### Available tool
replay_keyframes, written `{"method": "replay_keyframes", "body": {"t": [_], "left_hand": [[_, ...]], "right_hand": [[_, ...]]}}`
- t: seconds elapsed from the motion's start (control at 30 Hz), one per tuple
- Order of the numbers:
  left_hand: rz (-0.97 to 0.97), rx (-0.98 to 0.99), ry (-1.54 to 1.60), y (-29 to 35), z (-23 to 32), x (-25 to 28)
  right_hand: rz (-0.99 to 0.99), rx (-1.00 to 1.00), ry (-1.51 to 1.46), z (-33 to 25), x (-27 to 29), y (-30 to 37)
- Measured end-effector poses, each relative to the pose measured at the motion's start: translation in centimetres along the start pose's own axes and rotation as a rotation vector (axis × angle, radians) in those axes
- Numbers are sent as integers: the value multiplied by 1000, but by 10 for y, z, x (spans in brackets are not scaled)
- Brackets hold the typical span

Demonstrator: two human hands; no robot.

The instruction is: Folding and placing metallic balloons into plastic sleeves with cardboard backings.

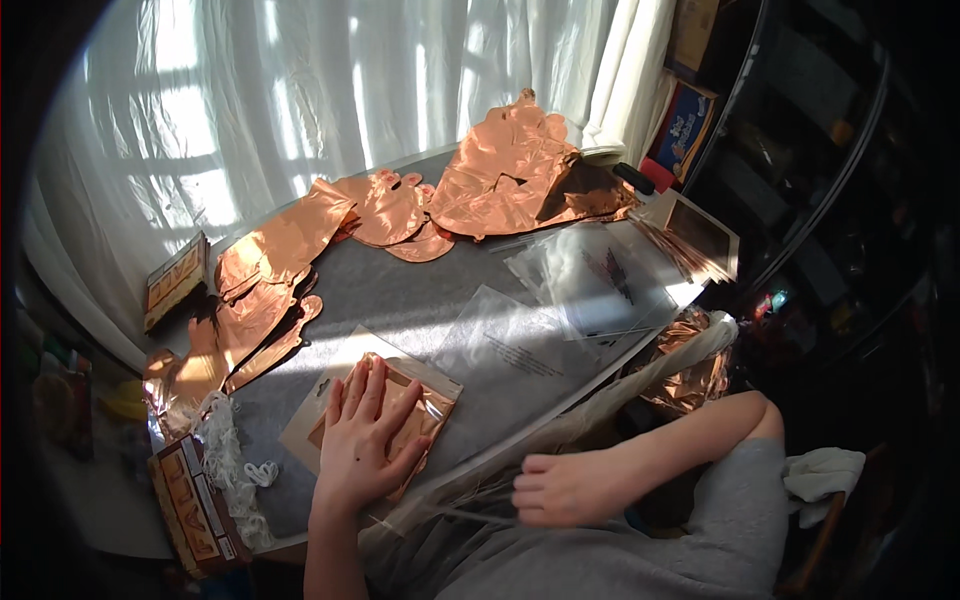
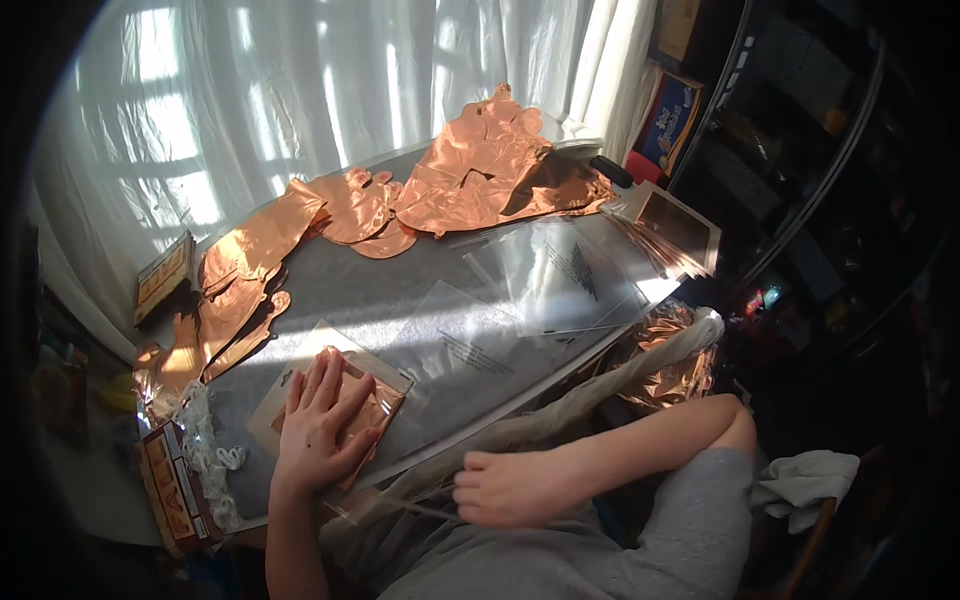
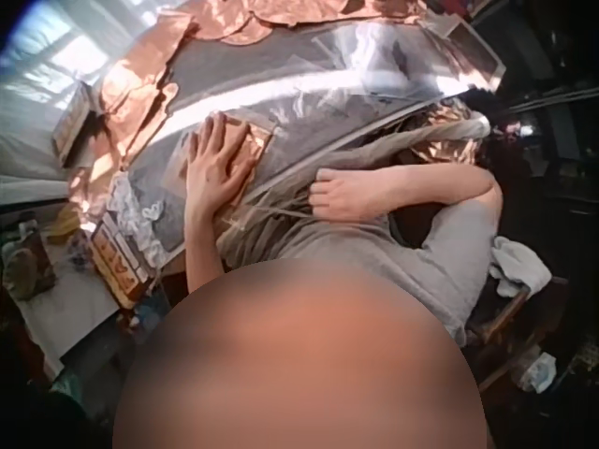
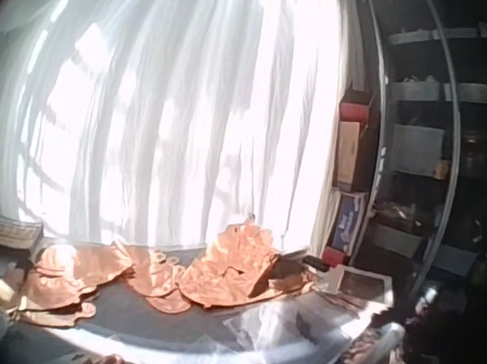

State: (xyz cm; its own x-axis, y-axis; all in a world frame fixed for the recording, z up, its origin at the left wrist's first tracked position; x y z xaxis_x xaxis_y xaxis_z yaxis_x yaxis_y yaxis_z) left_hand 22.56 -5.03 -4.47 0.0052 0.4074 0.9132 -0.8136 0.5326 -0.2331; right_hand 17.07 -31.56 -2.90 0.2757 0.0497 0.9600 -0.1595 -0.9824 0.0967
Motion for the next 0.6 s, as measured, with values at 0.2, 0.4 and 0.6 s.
{"method": "replay_keyframes", "body": {"t": [0.2,0.4,0.6], "left_hand": [[-29,-8,-18,-9,0,-2],[-52,-45,-58,-2,0,2],[232,-18,342,9,-10,8]], "right_hand": [[-883,-683,269,30,-85,132],[611,-1198,792,41,119,141],[603,-536,246,40,124,43]]}}
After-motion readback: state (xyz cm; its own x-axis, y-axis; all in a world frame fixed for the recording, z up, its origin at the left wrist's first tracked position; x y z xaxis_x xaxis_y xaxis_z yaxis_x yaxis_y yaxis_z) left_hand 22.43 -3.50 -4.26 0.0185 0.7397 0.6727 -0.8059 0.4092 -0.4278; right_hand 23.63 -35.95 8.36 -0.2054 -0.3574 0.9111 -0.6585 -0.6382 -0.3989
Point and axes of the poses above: each hand's wrist, its own y-axis away from the middle knuckle, its own x-axis out of the back of the hand, z = x × y, the point moved 3 cm from there along -y, towards the middle knuckle, and after that the axes turned 9 degrees about -x, right-handed, at the moved point
